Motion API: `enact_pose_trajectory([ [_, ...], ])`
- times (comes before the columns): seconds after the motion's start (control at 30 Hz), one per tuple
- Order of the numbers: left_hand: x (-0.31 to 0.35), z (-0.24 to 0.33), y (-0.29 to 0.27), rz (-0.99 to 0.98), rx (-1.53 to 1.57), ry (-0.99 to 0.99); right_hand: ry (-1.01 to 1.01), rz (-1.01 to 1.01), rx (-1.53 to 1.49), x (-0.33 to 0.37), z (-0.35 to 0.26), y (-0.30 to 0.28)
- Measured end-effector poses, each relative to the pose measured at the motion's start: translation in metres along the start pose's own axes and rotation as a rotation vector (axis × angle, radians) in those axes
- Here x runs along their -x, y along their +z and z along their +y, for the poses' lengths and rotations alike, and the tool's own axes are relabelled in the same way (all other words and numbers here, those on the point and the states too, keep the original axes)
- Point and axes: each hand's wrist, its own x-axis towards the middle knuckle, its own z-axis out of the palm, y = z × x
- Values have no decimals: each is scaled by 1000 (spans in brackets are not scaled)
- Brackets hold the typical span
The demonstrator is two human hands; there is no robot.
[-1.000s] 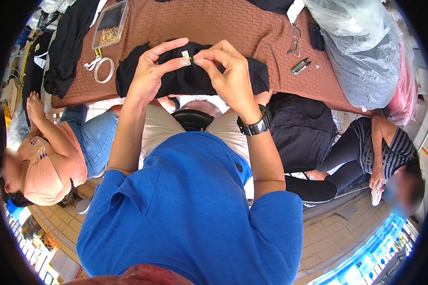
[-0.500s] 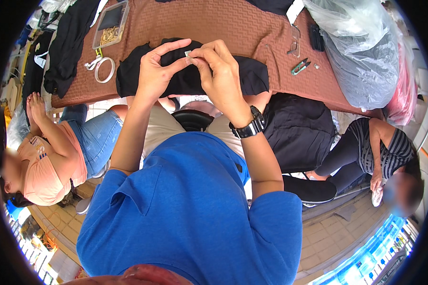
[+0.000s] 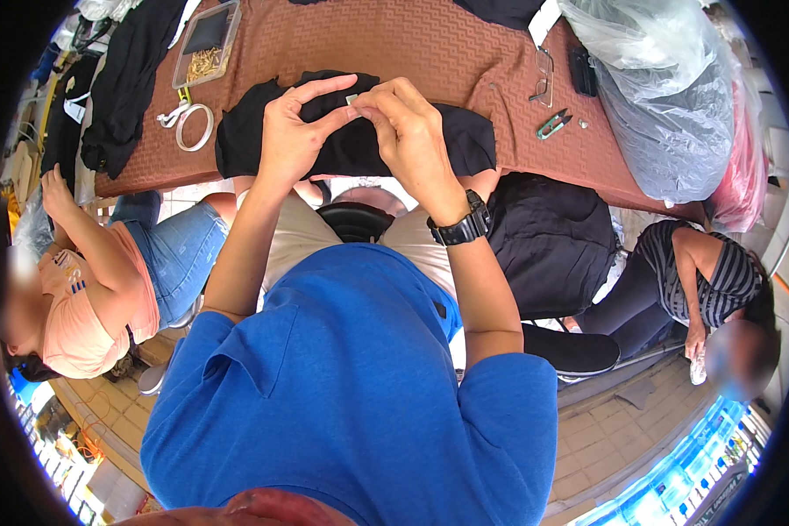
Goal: The person applies small white adhesive labels to black garment pieces by hand, using a paper guide to position each label before pressing it into place.
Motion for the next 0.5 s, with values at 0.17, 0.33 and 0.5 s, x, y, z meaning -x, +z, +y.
enact_pose_trajectory([
  [0.17,3,4,1,2,-28,-24,39,-5,-28,4,3,1],
  [0.33,2,-1,3,-3,-12,-59,-44,102,-2,5,-1,3],
  [0.5,2,-15,-3,53,-64,-67,-119,315,-431,-21,-46,-47],
])
